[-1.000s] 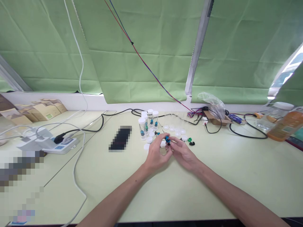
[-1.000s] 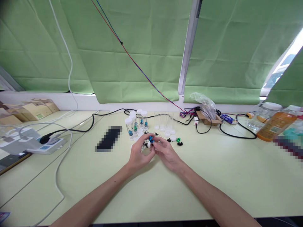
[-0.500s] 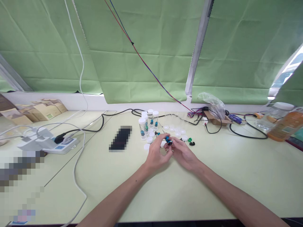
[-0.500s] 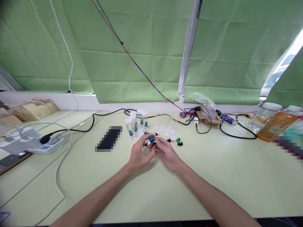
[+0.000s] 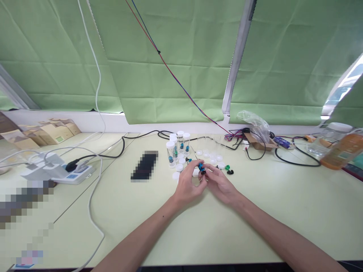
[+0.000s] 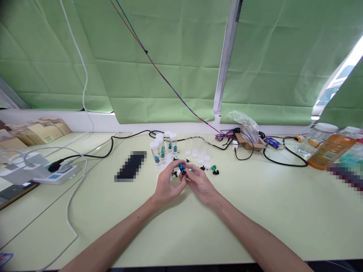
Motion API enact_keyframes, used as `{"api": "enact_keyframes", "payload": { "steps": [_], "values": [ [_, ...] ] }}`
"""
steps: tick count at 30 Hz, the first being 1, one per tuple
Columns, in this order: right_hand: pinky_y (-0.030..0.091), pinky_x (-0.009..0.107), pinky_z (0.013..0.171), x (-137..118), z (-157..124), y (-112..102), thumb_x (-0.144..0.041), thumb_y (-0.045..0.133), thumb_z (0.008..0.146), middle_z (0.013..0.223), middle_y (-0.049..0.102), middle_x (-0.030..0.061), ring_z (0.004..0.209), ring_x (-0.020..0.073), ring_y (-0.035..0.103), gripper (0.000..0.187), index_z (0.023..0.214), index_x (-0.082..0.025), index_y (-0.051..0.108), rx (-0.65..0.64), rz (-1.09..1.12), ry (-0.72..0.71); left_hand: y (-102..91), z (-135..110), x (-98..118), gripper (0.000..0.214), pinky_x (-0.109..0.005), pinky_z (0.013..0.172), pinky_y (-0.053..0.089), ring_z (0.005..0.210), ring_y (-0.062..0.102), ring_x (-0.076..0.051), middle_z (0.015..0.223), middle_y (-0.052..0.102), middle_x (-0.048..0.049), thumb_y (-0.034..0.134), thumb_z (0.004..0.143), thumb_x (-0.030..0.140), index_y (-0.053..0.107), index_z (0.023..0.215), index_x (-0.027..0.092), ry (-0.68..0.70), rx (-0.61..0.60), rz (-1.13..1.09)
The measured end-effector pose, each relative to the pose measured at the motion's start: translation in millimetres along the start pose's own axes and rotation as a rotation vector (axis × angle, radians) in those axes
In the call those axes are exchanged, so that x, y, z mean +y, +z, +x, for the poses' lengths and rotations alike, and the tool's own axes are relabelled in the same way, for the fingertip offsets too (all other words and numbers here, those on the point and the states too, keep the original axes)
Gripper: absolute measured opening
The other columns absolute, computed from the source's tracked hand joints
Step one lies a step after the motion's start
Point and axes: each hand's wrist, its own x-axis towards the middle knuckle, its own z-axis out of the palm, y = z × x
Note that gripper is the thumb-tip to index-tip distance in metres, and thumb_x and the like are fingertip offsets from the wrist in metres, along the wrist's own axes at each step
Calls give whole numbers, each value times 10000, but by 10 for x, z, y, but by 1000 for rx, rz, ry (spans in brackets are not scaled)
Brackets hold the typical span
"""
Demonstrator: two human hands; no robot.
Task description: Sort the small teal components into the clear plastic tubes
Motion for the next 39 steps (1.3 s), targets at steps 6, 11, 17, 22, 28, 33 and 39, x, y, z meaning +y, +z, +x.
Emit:
{"api": "enact_keyframes", "payload": {
  "steps": [6, 11, 17, 22, 28, 33, 39],
  "values": [
    [436, 292, 780, -7, 5, 16, -395, 677, 845, 858, 664, 38, 800, 155, 581, 243, 1009, -215, 693, -27, 2, -13, 2, -1, -2, 460, -318, 853, 521, 993, 624, -184, 1103, 644, -72, 575, 747, 100, 517, 1191, 206, 11, 12, 2],
    [426, 277, 805, -2, 4, 0, -326, 733, 805, 915, 653, 22, 853, 143, 573, 230, 1010, -227, 697, -6, 1, -9, 8, -4, -13, 463, -313, 829, 529, 965, 630, -180, 1095, 642, -72, 573, 745, 101, 515, 1193, 203, 24, 26, 1],
    [424, 265, 784, 7, -2, -17, -280, 750, 793, 888, 640, 5, 828, 128, 568, 237, 1018, -235, 693, -2, 9, -1, 13, -10, -17, 466, -327, 846, 529, 987, 628, -191, 1099, 643, -73, 567, 744, 103, 512, 1194, 208, 22, 22, 7],
    [428, 279, 795, 2, -1, -8, -349, 733, 806, 863, 661, 21, 815, 137, 577, 254, 1023, -226, 689, -8, 9, 3, 9, -1, -12, 474, -321, 845, 528, 992, 626, -191, 1107, 640, -78, 573, 742, 103, 508, 1200, 205, 16, 17, 10],
    [426, 286, 798, -6, 4, 10, -362, 686, 845, 875, 664, 36, 843, 152, 585, 231, 1019, -211, 692, -31, 10, -12, 0, 1, -13, 470, -311, 839, 528, 976, 628, -182, 1095, 641, -75, 574, 744, 91, 509, 1197, 202, 32, 29, 4],
    [420, 278, 799, 3, 4, -3, -295, 747, 793, 909, 647, 10, 843, 135, 572, 221, 998, -231, 697, 5, 5, -6, 13, -17, -37, 489, -313, 839, 528, 985, 624, -182, 1105, 638, -74, 577, 739, 89, 505, 1209, 204, 39, 33, 6],
    [422, 278, 791, 3, -3, -9, -304, 745, 796, 890, 643, 6, 820, 130, 568, 229, 1008, -238, 691, 9, -3, 3, 14, -18, -36, 488, -320, 852, 525, 997, 620, -184, 1110, 637, -71, 573, 735, 89, 507, 1204, 208, 25, 21, 7]
  ]
}}
